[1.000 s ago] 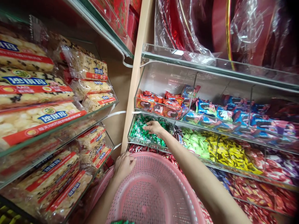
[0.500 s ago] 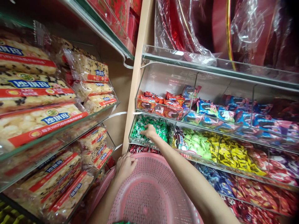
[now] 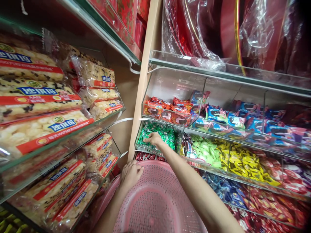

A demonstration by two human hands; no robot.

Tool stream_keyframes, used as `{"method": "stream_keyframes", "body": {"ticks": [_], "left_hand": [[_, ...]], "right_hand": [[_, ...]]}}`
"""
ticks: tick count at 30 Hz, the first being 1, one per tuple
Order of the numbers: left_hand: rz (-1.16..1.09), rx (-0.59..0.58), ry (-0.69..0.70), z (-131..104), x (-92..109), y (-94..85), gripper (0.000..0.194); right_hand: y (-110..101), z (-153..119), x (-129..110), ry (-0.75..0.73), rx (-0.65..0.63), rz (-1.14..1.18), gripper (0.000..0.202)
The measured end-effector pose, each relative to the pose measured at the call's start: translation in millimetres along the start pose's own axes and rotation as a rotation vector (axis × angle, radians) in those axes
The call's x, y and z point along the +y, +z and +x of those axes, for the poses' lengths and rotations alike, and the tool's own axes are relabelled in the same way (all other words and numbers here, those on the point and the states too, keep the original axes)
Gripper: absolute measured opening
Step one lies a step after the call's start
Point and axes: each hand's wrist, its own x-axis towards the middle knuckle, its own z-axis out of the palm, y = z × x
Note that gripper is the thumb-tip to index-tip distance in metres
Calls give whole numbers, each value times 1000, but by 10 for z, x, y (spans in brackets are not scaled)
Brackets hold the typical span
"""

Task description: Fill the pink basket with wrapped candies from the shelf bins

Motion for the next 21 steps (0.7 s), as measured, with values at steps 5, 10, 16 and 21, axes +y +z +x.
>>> {"method": "stream_keyframes", "body": {"ticks": [5, 10, 16, 21], "left_hand": [[10, -3, 10, -2, 5, -7, 37], [31, -1, 9, 7, 4, 2, 36], [25, -3, 14, 10, 7, -12, 37], [42, 14, 33, 13, 6, -6, 39]], "right_hand": [[10, -55, -87, 102, 2, -88, 37], [32, -98, -169, 123, 55, -90, 49], [85, -127, -111, 130, -2, -67, 29], [7, -99, -98, 61, 70, -2, 25]]}}
